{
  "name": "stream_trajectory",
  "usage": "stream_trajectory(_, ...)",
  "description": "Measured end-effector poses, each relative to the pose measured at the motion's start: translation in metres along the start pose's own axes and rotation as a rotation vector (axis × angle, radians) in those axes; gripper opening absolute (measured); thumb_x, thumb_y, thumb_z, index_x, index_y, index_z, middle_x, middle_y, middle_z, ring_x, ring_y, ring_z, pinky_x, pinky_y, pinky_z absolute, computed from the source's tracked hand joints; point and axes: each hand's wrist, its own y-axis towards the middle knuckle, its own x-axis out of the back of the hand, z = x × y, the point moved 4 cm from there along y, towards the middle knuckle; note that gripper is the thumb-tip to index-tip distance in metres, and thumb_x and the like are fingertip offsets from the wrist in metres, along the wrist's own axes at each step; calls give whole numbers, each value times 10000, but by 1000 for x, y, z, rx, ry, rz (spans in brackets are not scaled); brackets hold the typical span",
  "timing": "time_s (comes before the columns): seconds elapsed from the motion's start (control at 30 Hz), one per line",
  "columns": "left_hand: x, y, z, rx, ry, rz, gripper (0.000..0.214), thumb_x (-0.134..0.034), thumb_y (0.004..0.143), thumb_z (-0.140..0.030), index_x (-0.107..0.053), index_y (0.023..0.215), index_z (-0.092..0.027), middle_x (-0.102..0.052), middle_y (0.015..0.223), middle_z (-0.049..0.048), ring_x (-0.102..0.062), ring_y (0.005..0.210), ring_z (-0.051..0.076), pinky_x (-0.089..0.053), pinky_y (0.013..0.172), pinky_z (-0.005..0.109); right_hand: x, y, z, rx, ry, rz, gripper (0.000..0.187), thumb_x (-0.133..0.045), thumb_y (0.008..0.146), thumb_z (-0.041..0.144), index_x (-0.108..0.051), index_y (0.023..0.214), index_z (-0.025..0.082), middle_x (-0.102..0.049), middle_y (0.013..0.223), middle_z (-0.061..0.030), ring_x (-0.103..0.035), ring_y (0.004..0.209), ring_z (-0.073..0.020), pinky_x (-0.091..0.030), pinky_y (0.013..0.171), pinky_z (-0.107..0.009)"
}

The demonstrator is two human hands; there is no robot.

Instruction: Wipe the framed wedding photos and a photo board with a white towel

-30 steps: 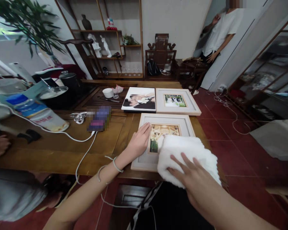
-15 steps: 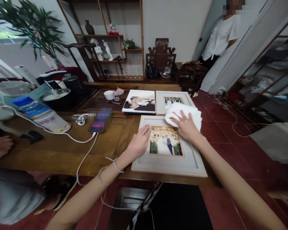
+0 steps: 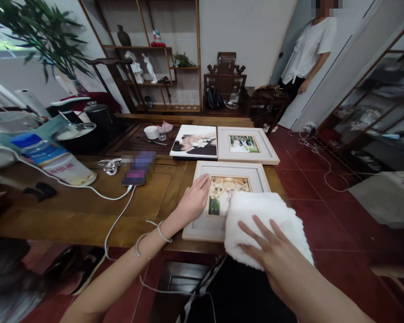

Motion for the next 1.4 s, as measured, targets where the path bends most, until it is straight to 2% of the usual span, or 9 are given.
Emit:
stream_trajectory(0.17,1,0,-1,-4,11,23,456,-335,948,-175,-376,1401,-146,-381,1478,155,-295,1403,245,-315,1120,466,3,43,-51,-100,-58,-113,776,-427,599,-33,-533,1327,213,-351,1509,-50,-217,1409,-304,-236,1122,-545)
stream_trajectory(0.3,1,0,-1,8,-8,39,455,-338,952,-184,-367,1405,-145,-370,1486,152,-291,1405,249,-332,1106,472,6,89,-103,-211,-175,-226,687,-454,665,-2,-533,1325,171,-375,1491,-97,-239,1399,-323,-215,1114,-553)
stream_trajectory(0.4,2,0,-1,22,-18,37,446,-337,958,-191,-374,1399,-137,-375,1482,156,-295,1403,249,-336,1102,479,6,112,-117,-220,-219,-245,626,-449,714,16,-548,1310,176,-379,1490,-95,-240,1392,-353,-216,1093,-588)
stream_trajectory(0.53,1,0,0,34,-27,19,440,-317,964,-189,-383,1398,-151,-384,1480,144,-310,1397,238,-337,1106,459,4,106,-100,-193,-215,-182,628,-424,705,-9,-573,1287,173,-391,1481,-106,-270,1371,-389,-231,1063,-631)
stream_trajectory(0.83,-1,1,0,45,19,44,460,-309,955,-178,-366,1410,-139,-371,1489,137,-297,1400,235,-337,1109,464,6,5,0,-31,52,76,864,-462,524,-5,-538,1319,324,-351,1505,-14,-313,1351,-400,-316,1028,-660)
stream_trajectory(0.97,-1,1,0,37,37,50,460,-304,956,-178,-371,1407,-119,-367,1489,147,-287,1405,240,-336,1112,460,14,9,12,19,152,125,916,-431,510,-22,-496,1350,338,-330,1512,32,-276,1381,-342,-301,1073,-615)
stream_trajectory(1.07,-1,2,1,33,39,55,460,-303,959,-185,-363,1410,-116,-364,1490,148,-287,1404,244,-341,1110,464,11,35,-10,-35,104,29,848,-421,561,-36,-508,1347,270,-340,1513,-3,-217,1407,-308,-252,1109,-581)
stream_trajectory(1.23,0,2,1,20,24,57,446,-302,972,-196,-362,1409,-126,-370,1488,141,-291,1404,235,-341,1111,460,4,84,-80,-97,-78,-175,703,-452,643,-12,-547,1312,183,-372,1495,-96,-229,1402,-321,-195,1119,-566)
stream_trajectory(1.4,1,2,1,26,16,34,430,-299,979,-211,-386,1394,-138,-389,1477,140,-309,1398,235,-352,1104,460,9,114,-116,-79,-220,-188,687,-448,672,-3,-524,1334,167,-368,1497,-92,-205,1396,-385,-177,1076,-656)
